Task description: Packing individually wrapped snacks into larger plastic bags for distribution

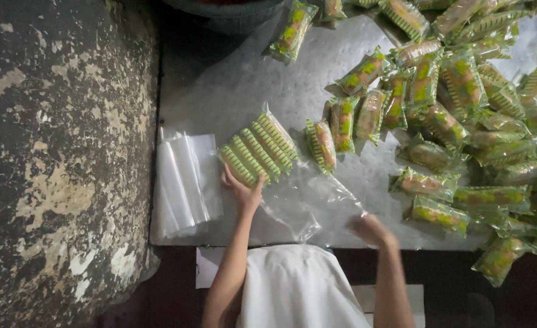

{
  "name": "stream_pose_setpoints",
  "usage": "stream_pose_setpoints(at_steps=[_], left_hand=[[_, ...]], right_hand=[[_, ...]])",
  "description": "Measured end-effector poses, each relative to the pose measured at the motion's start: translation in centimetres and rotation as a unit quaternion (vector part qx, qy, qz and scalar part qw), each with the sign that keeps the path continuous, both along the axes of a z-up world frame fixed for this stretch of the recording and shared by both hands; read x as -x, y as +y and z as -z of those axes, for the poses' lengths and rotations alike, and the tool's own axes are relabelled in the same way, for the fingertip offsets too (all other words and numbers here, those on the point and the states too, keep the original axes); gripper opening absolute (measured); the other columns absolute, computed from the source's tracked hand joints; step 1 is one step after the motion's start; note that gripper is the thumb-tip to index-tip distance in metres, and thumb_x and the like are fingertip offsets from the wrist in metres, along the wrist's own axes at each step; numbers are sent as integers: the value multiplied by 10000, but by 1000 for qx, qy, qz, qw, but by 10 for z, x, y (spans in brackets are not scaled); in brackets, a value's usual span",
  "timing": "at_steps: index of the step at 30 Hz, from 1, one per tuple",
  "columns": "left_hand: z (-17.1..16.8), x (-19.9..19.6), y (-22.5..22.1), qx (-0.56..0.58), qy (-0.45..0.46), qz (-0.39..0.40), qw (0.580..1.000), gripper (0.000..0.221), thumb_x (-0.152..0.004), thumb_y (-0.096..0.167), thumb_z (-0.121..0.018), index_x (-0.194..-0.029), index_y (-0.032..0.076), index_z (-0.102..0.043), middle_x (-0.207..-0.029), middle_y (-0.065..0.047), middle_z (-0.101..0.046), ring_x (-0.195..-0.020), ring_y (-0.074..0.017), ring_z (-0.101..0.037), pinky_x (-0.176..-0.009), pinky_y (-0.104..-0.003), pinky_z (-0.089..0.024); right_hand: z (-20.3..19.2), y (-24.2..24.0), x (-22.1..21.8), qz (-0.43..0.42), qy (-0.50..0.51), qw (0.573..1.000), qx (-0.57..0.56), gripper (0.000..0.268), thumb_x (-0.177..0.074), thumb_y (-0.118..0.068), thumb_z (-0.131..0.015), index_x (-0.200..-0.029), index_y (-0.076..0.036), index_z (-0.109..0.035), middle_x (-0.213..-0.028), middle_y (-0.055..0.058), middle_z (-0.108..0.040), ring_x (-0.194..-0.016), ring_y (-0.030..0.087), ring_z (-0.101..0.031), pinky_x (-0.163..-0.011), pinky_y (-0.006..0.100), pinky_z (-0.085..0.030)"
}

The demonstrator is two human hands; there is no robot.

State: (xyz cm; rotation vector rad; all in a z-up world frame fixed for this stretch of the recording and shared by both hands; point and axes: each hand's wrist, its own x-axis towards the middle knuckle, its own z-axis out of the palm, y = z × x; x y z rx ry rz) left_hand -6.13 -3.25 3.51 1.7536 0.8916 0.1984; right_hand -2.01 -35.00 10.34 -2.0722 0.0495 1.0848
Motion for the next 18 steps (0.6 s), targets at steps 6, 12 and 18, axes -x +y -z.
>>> stream_pose_setpoints(at_steps=[6, 12, 18], left_hand=[[-6, -14, 7, -46, 52, 82, 994, 965, -860, 355, -787, -1628, 213, -221, -1553, -395, -49, -1459, -609, -63, -1127, -751, -189], [7, -2, 33, -81, 157, 124, 976, 1050, -755, 497, -844, -1619, 331, -270, -1584, -381, -102, -1485, -568, -68, -1142, -703, -156], [-13, -11, 20, -244, 22, 121, 962, 804, -872, 400, -757, -1547, 166, -387, -1489, -307, -324, -1458, -463, -268, -1153, -576, -234]], right_hand=[[-34, -25, -56, -43, -209, 966, 145, 288, -855, -101, -624, -1069, -136, -814, -962, 168, -798, -917, 411, -748, -825, 491, -591], [165, 64, -116, 6, -433, 901, 26, 869, -554, -191, -975, -1325, -76, -590, -1067, 295, -677, -935, 507, -690, -809, 587, -573], [127, 103, -75, 271, -232, 927, -117, 827, -811, -57, -826, -1536, -226, -468, -1166, 299, -655, -1063, 426, -687, -938, 481, -555]])
